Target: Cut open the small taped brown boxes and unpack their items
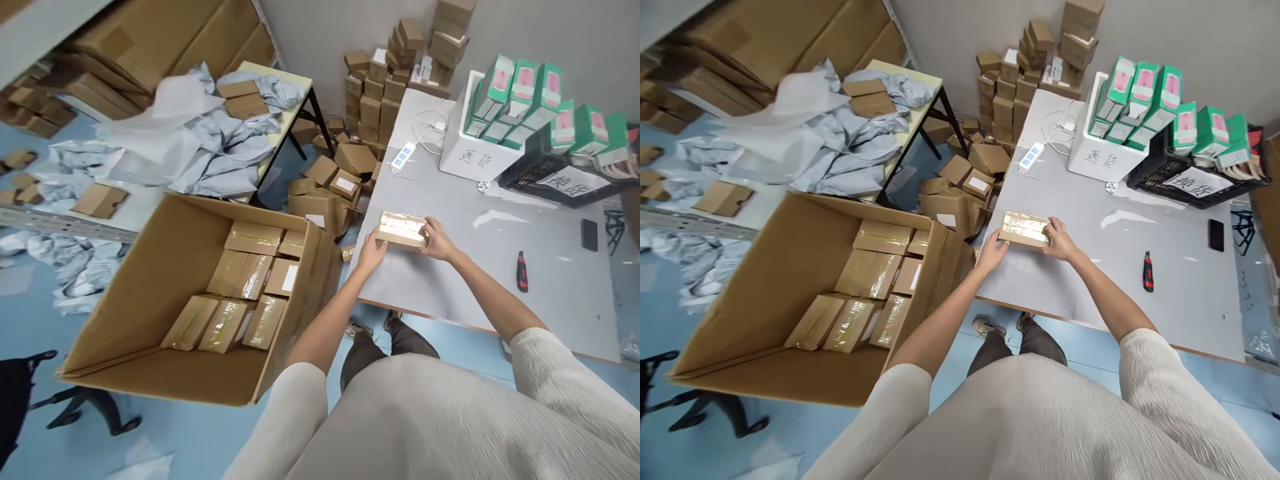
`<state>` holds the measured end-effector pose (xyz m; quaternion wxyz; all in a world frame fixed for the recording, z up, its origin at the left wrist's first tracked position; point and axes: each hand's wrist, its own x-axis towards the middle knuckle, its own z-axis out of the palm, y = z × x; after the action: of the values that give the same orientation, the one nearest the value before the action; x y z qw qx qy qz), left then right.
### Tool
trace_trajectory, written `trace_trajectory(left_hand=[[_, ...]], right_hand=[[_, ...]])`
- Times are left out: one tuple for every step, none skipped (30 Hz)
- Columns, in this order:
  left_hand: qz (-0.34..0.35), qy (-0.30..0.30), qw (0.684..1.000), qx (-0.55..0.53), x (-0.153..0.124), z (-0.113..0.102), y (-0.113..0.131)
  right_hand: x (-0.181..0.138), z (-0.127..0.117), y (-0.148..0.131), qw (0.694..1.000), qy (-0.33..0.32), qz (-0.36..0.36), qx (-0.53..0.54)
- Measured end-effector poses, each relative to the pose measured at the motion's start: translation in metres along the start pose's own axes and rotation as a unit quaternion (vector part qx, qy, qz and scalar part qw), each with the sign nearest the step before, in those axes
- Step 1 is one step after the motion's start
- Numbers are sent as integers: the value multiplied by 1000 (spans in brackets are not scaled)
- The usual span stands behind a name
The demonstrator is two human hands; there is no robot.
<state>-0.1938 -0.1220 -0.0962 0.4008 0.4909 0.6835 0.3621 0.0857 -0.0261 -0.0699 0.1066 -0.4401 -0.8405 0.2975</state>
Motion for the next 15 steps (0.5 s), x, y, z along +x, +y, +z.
trace_trajectory(left_hand=[[-3,1,1000,2,4,7,1],[-7,4,1000,6,8,14,2],[-10,8,1000,10,12,18,3],[-14,13,1000,13,16,22,4],[-19,17,1000,14,20,25,5],[-26,19,999,14,24,27,7],[-34,21,999,13,28,28,8],[-42,22,999,14,31,29,9],[-48,24,998,17,33,30,11],[-51,26,998,20,35,30,12],[-52,28,998,24,36,31,14],[-51,29,998,27,37,32,15],[-50,29,998,27,38,33,16],[-49,28,998,26,38,33,17],[-51,27,998,23,38,33,18]], right_hand=[[-1,-2,9,1000,-4,5,6],[-1,-3,16,1000,-6,8,14],[-1,-4,22,1000,-5,12,22],[-2,-4,26,999,3,17,29],[-2,-4,30,999,17,27,37],[-2,-4,32,997,36,42,45],[-3,-3,33,995,56,65,56],[-3,-2,34,991,73,92,67],[-3,-1,35,986,82,120,79],[-4,0,36,982,83,144,92],[-4,2,37,979,79,159,104],[-4,3,38,977,74,167,113],[-3,3,39,977,72,166,117],[-3,3,39,977,77,160,116],[-1,2,39,978,89,152,108]])
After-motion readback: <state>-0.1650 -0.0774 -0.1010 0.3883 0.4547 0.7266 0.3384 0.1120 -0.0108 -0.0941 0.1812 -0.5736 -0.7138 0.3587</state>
